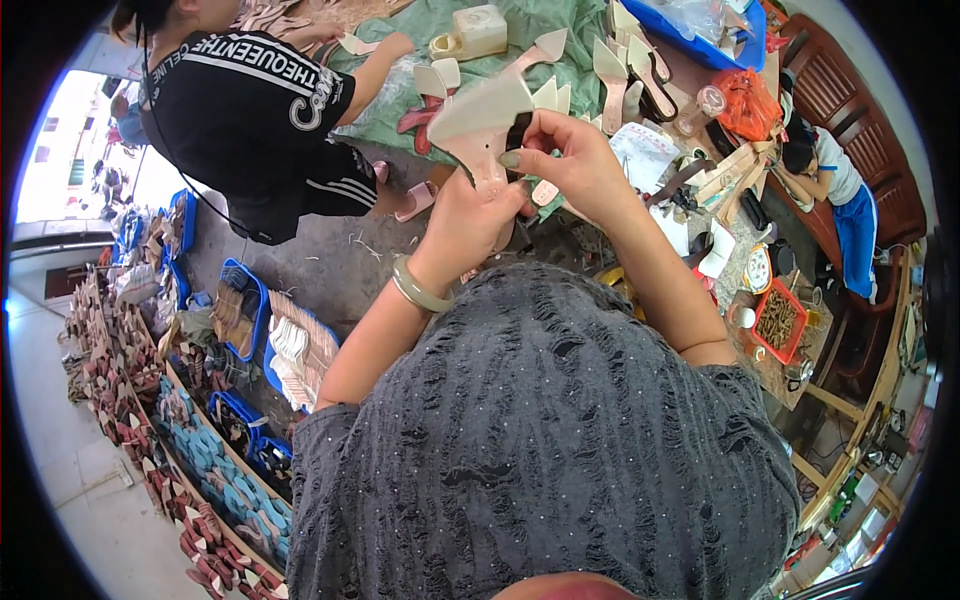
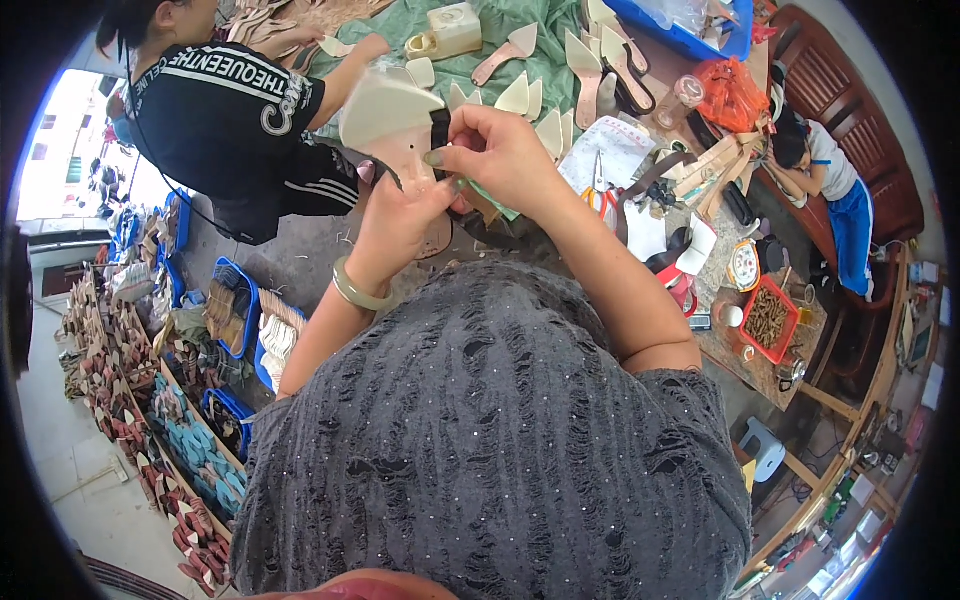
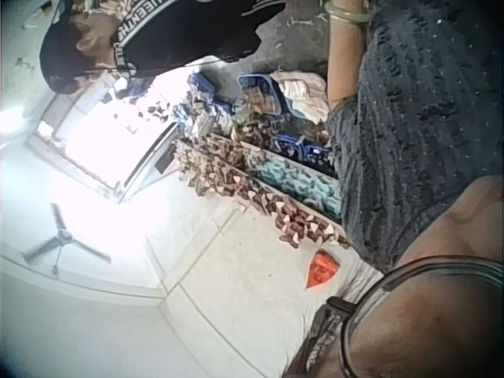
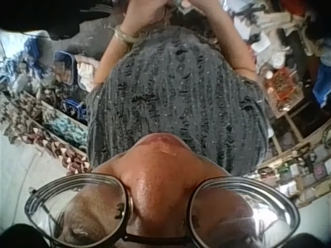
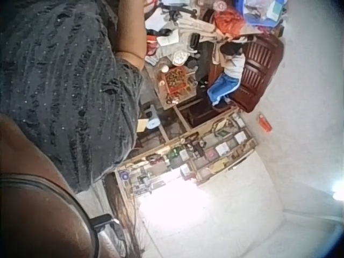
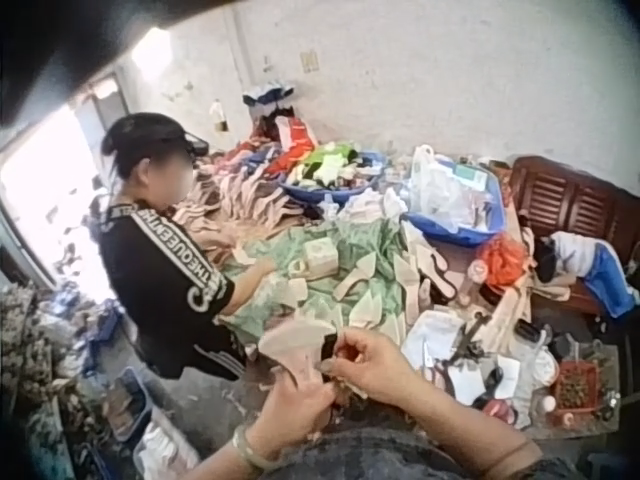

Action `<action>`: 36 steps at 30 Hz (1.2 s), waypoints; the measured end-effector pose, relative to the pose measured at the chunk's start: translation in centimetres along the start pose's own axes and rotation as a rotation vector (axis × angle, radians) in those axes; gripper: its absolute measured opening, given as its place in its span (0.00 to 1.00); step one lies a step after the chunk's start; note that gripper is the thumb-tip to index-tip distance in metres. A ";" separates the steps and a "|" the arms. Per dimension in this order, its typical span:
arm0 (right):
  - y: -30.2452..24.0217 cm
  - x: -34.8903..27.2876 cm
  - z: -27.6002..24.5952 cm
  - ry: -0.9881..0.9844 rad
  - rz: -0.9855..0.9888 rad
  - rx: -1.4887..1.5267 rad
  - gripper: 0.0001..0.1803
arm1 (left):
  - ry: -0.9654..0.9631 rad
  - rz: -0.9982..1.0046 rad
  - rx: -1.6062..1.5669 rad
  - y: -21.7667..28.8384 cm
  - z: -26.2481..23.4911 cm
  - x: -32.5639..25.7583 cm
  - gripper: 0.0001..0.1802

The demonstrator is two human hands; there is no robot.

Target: The person assembles high-heeled shoe components by applying shoe straps to shoe soles and trimming the edges of the straps with scissors.

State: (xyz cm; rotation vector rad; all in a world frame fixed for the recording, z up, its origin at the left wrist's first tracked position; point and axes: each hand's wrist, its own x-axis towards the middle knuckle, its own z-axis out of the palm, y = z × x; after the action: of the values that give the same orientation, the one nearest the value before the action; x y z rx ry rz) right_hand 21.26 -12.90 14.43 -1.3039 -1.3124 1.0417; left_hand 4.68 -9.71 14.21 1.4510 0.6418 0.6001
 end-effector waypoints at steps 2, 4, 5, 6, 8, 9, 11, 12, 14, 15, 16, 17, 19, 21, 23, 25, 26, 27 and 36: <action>-0.6 -0.1 0.8 0.096 -0.157 0.093 0.06 | 0.005 0.031 0.096 0.2 -0.1 -0.5 0.13; -0.3 0.0 0.9 0.162 -0.380 -0.128 0.05 | 0.087 0.053 0.208 0.7 0.0 -1.1 0.11; -0.3 0.2 0.8 0.234 -0.601 -0.349 0.04 | 0.089 0.276 0.199 0.2 0.0 -1.1 0.12; -0.9 0.0 0.6 0.212 -0.655 -0.429 0.05 | 0.080 0.550 0.602 0.1 -0.9 -0.9 0.13; -1.8 0.2 0.9 0.248 -0.871 -0.465 0.10 | -0.028 0.627 0.810 0.2 -2.8 -0.6 0.17; -2.2 0.3 0.9 0.249 -0.950 -0.483 0.12 | 0.043 0.681 0.649 0.2 -3.1 -0.9 0.18; -2.9 0.5 0.8 0.248 -0.992 -0.496 0.14 | 0.134 0.661 0.590 -0.2 -3.4 -0.3 0.16; -3.1 0.5 0.8 0.260 -1.026 -0.512 0.16 | 0.146 0.659 0.587 -0.6 -4.3 0.3 0.16; -3.1 0.5 0.8 0.262 -1.031 -0.518 0.16 | -0.040 0.814 0.824 -0.9 -5.8 1.5 0.19; -3.1 0.5 0.7 0.275 -1.034 -0.525 0.17 | -0.035 0.814 0.820 -0.7 -5.6 1.5 0.19; -3.0 0.6 0.7 0.268 -1.033 -0.528 0.17 | 0.041 0.855 0.810 -0.3 -5.3 1.2 0.18; -2.8 0.7 0.7 0.295 -1.018 -0.539 0.17 | 0.115 0.896 0.800 0.3 -5.0 1.1 0.18; -2.5 0.7 0.7 0.316 -1.001 -0.556 0.17 | 0.134 0.879 0.796 0.6 -4.6 1.3 0.16; -2.5 0.7 0.8 0.349 -0.934 -0.542 0.15 | 0.144 0.865 0.790 0.9 -4.3 1.3 0.14; -2.4 1.0 0.7 0.338 -0.896 -0.541 0.15 | 0.079 0.807 0.815 1.1 -4.1 1.2 0.14; -2.0 1.4 0.5 0.329 -0.858 -0.539 0.14 | 0.071 0.665 0.795 1.1 -3.7 0.5 0.13; -1.7 1.8 0.3 0.289 -0.859 -0.509 0.13 | 0.069 0.520 0.785 1.1 -3.6 0.4 0.13; -1.4 2.1 0.2 0.249 -0.860 -0.478 0.13 | 0.069 0.522 0.785 0.6 -3.8 0.4 0.13; 1.9 8.6 1.6 -0.101 -0.109 0.403 0.19 | 0.231 0.115 -0.344 2.1 -3.1 4.0 0.11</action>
State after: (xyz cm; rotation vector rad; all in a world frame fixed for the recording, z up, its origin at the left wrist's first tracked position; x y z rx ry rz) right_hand 20.45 -4.11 12.85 -0.8787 -1.1578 1.2318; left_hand 5.33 -4.60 16.12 1.1092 0.6021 0.9303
